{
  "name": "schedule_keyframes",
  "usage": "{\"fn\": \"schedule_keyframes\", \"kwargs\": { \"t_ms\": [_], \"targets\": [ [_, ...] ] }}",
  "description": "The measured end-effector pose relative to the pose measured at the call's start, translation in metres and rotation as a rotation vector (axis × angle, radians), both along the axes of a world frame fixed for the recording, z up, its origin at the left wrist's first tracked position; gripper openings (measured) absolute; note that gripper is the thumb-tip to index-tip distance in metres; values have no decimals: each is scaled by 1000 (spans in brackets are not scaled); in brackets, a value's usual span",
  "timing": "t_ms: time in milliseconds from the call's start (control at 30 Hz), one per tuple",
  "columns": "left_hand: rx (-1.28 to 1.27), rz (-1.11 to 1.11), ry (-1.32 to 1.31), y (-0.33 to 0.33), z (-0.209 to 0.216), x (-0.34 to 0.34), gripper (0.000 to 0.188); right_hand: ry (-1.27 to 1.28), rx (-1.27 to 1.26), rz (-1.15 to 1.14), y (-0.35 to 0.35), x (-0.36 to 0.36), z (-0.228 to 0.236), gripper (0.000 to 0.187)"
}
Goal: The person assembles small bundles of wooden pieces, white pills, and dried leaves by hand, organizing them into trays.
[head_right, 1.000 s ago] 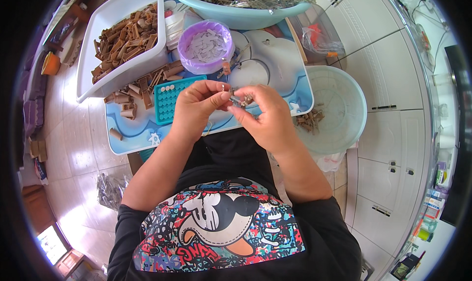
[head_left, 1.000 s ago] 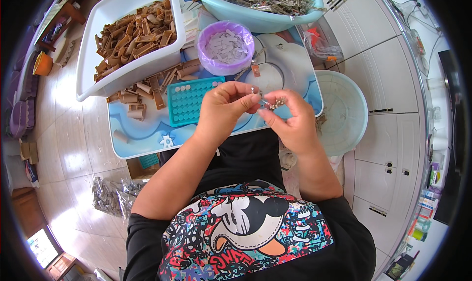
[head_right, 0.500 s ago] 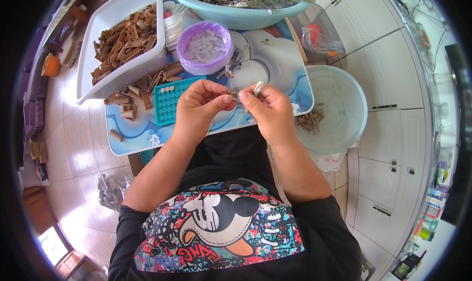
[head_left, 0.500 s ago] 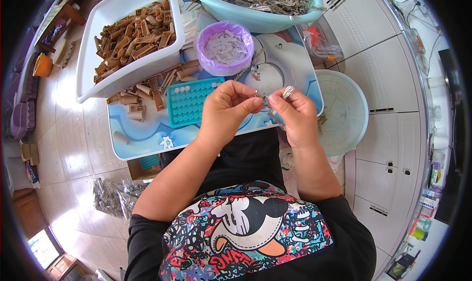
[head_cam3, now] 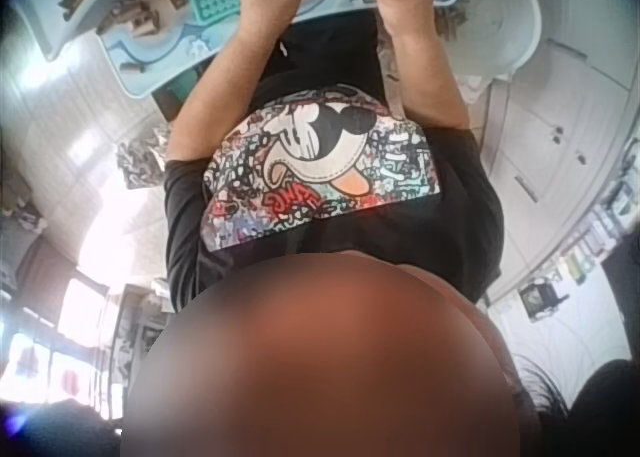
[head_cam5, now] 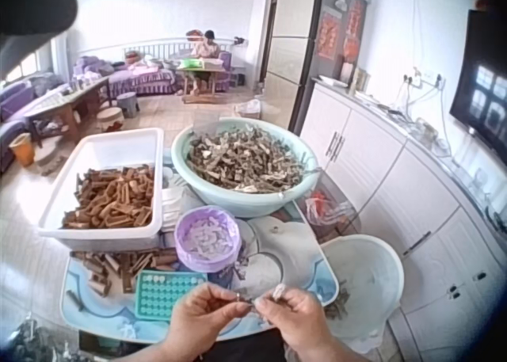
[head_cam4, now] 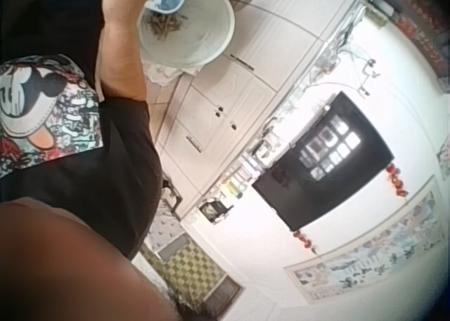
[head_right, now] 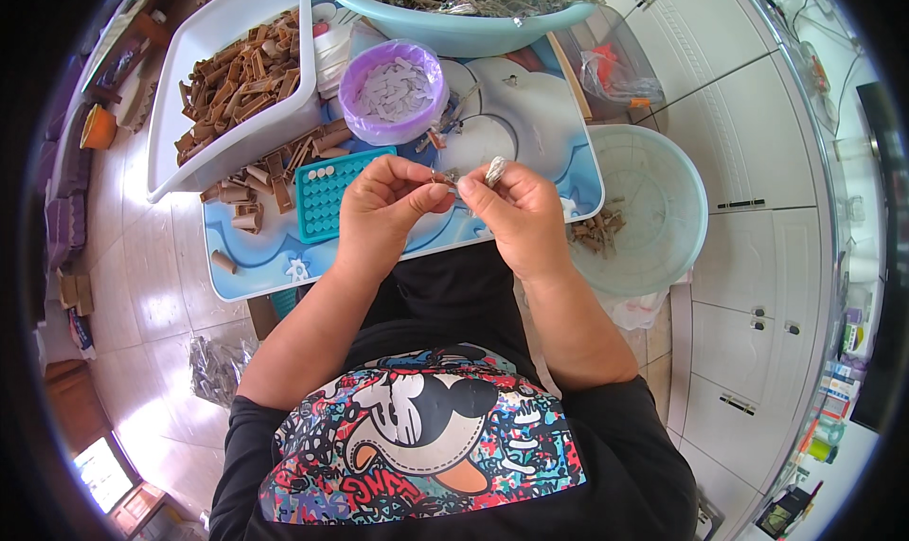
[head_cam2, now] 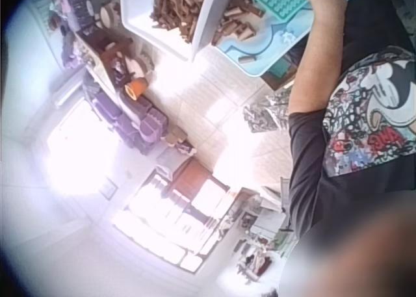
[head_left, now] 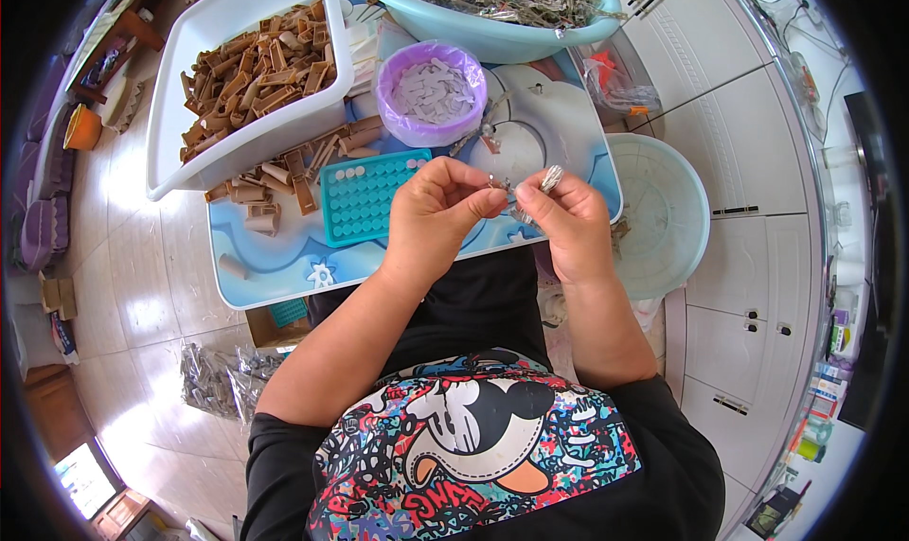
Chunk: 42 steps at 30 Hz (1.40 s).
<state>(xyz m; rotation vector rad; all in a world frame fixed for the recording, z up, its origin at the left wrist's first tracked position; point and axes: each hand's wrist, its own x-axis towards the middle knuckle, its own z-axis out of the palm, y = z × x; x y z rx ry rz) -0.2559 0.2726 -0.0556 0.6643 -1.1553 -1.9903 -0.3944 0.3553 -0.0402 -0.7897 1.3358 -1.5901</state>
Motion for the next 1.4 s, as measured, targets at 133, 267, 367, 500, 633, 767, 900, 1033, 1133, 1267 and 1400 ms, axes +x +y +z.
{"fn": "schedule_keyframes", "kwargs": {
  "t_ms": [133,267,367,500,633,767,900,1033,1133,1267,1400],
  "targets": [
    [-27,-3,2,1,-2,-1,16,-16,-15,37,-1,3,4,9],
    [-38,2,18,2,-2,-3,16,-83,13,8,-2,2,4,10],
    [-42,-1,-1,0,-3,-6,16,-52,-42,-46,-2,-2,3,10],
    [17,-3,-75,-7,-10,-16,16,-10,-114,-169,-6,-4,7,10],
    [61,58,-163,-1,-11,-27,27,283,-225,-219,-6,-7,5,8],
    [6,-54,-396,0,12,-10,35,572,-266,-171,3,-2,3,6],
    [212,-137,-27,-7,25,12,34,686,-178,-25,10,11,11,10],
    [291,-169,-45,-8,18,40,29,956,-136,208,14,24,14,19],
    [345,-143,-22,-5,13,66,28,798,-133,274,17,32,7,15],
    [498,-78,73,6,8,89,26,166,-72,161,20,52,0,10],
    [476,-76,102,20,8,105,24,-10,-6,34,13,56,-8,5]
  ]
}}
